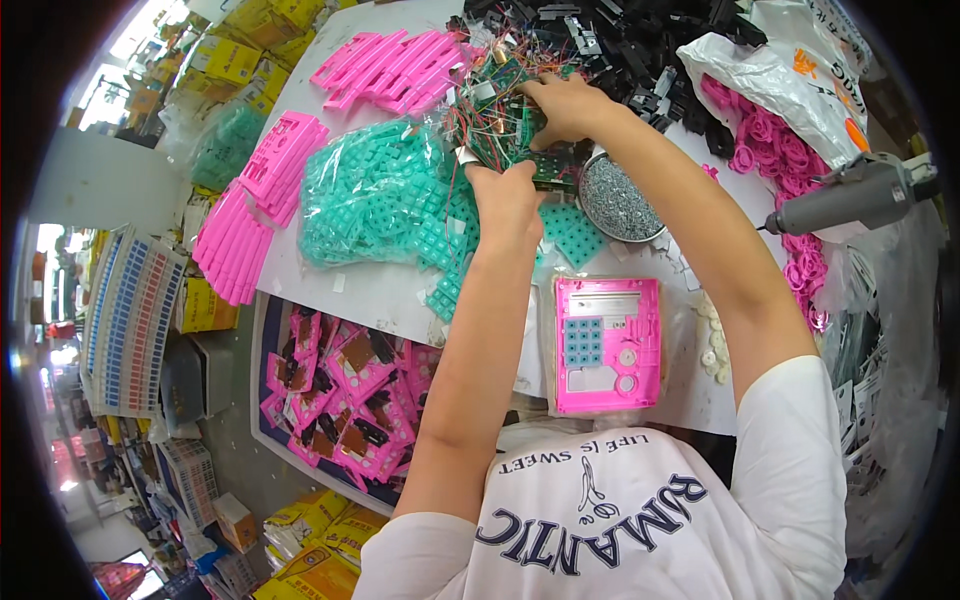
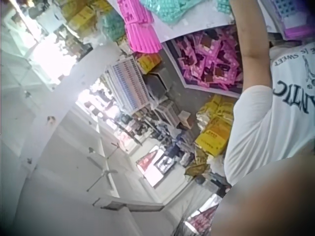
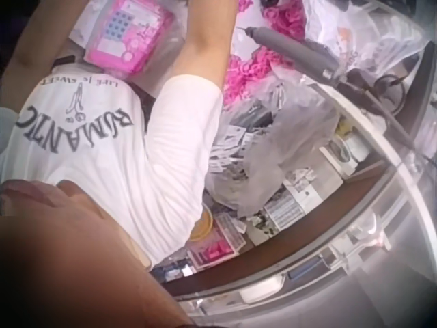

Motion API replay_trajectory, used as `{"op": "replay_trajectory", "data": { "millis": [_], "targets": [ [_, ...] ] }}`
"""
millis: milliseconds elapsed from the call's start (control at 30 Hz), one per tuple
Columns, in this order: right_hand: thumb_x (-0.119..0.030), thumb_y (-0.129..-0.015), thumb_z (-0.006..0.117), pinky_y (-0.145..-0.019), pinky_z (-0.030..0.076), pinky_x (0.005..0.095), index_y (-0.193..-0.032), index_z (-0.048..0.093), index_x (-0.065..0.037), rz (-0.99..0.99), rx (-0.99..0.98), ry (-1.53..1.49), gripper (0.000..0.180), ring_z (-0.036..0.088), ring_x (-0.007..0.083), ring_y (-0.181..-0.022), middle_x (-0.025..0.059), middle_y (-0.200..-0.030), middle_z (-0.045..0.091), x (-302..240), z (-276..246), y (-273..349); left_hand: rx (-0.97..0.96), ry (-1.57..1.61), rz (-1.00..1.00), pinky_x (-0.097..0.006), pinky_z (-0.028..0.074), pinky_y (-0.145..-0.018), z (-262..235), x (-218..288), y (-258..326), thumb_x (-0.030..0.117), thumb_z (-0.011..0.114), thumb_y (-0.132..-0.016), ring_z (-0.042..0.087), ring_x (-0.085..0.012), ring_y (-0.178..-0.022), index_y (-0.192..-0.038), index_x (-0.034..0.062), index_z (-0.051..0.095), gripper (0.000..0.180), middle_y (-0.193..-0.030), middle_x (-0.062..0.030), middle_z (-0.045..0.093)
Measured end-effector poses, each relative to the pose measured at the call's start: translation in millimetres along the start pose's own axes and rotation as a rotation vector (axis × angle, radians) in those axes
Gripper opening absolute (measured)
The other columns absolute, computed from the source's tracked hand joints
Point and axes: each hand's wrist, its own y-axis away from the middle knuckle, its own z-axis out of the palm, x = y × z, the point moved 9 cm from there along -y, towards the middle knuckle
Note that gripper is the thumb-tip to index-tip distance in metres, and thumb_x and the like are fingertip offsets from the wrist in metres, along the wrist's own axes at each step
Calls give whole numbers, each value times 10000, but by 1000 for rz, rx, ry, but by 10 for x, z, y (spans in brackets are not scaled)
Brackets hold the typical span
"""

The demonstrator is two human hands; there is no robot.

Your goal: Assembling electronic toy components by attaching circuit boards to plastic frames using an electric screwdriver.

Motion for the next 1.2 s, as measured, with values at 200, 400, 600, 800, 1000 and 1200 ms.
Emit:
{"op": "replay_trajectory", "data": {
  "millis": [200, 400, 600, 800, 1000, 1200],
  "targets": [
    [-424, -653, 884, -1103, 406, 523, -1542, 388, -232, -50, 40, -22, 1036, 453, 464, -1311, 136, -1535, 438, 157, 36, -65, -13, -26, -30, -652, 542, -896, 71, 59, 25, -114, 554, -864, 646, -411, -1031, -1322, -55, 359, 501, -1204, -247, 542],
    [-440, -683, 870, -1135, 337, 495, -1544, 385, -215, -46, -8, -27, 1013, 415, 443, -1367, 144, -1554, 421, 108, 47, -74, -52, 37, -217, -741, 438, -991, 225, 226, -153, -65, 554, -886, 526, -526, -1209, -1275, -87, 411, 415, -1288, -289, 481],
    [-591, -699, 833, -1160, 310, 541, -1589, 293, -246, -135, 64, 10, 1097, 437, 494, -1351, 174, -1530, 458, 331, 260, -407, -162, 231, -422, -815, 244, -1080, 469, 231, -402, 6, 529, -930, 441, -555, -1292, -1317, -78, 394, 419, -1382, -318, 435],
    [-569, -704, 813, -1142, 349, 528, -1590, 298, -182, -145, 271, -132, 1096, 460, 476, -1342, 189, -1506, 488, 236, 98, -92, -129, 389, -220, -646, 446, -1096, -15, -144, -160, 31, 524, -999, 532, -430, -1258, -1305, -61, 434, 332, -1333, -270, 511],
    [-562, -759, 765, -1129, 375, 483, -1548, 397, -144, -136, 399, -188, 965, 506, 419, -1318, 188, -1482, 516, 273, 112, 89, -107, 363, -380, -547, 479, -1071, 41, -598, 96, 158, 607, -1009, 578, -359, -1225, -1315, -1, 497, 362, -1273, -209, 582],
    [-489, -836, 729, -1074, 450, 427, -1425, 561, -88, -270, 276, -186, 732, 575, 359, -1263, 190, -1425, 560, 346, 109, -52, -182, 439, -432, -482, 577, -957, -39, -732, -69, 35, 540, -1002, 639, -350, -1142, -1288, 2, 519, 289, -1240, -180, 632]
  ]
}}
